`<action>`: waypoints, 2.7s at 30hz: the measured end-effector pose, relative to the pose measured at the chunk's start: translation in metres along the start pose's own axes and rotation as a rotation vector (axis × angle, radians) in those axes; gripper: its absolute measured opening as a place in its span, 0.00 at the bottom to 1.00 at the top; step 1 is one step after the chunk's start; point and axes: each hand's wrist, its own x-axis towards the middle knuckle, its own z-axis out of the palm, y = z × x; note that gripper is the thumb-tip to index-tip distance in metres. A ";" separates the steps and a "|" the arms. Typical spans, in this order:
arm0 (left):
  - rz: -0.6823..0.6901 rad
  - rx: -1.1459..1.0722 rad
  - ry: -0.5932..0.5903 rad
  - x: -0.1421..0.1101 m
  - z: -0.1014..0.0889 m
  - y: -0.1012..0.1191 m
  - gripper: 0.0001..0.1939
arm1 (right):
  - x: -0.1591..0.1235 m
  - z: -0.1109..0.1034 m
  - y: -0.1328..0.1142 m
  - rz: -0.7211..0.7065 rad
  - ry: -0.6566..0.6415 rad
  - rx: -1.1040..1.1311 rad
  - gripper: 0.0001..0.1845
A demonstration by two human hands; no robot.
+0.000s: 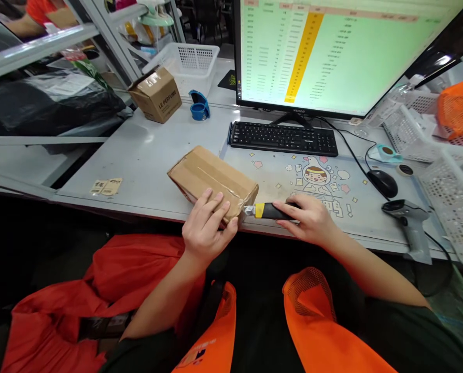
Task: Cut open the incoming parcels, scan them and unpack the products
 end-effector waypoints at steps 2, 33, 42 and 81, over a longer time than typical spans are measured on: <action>0.010 -0.005 0.005 0.002 0.001 -0.002 0.13 | -0.003 -0.003 0.027 0.137 -0.011 -0.039 0.21; -0.044 0.099 0.014 0.003 0.010 0.002 0.10 | 0.001 -0.012 -0.006 0.168 -0.096 0.170 0.23; -0.043 -0.268 -0.016 -0.012 -0.009 -0.042 0.09 | -0.044 -0.030 0.067 0.530 0.166 0.121 0.25; 0.056 -0.041 -0.025 -0.001 0.016 -0.008 0.19 | -0.028 0.010 -0.004 -0.068 0.184 0.059 0.18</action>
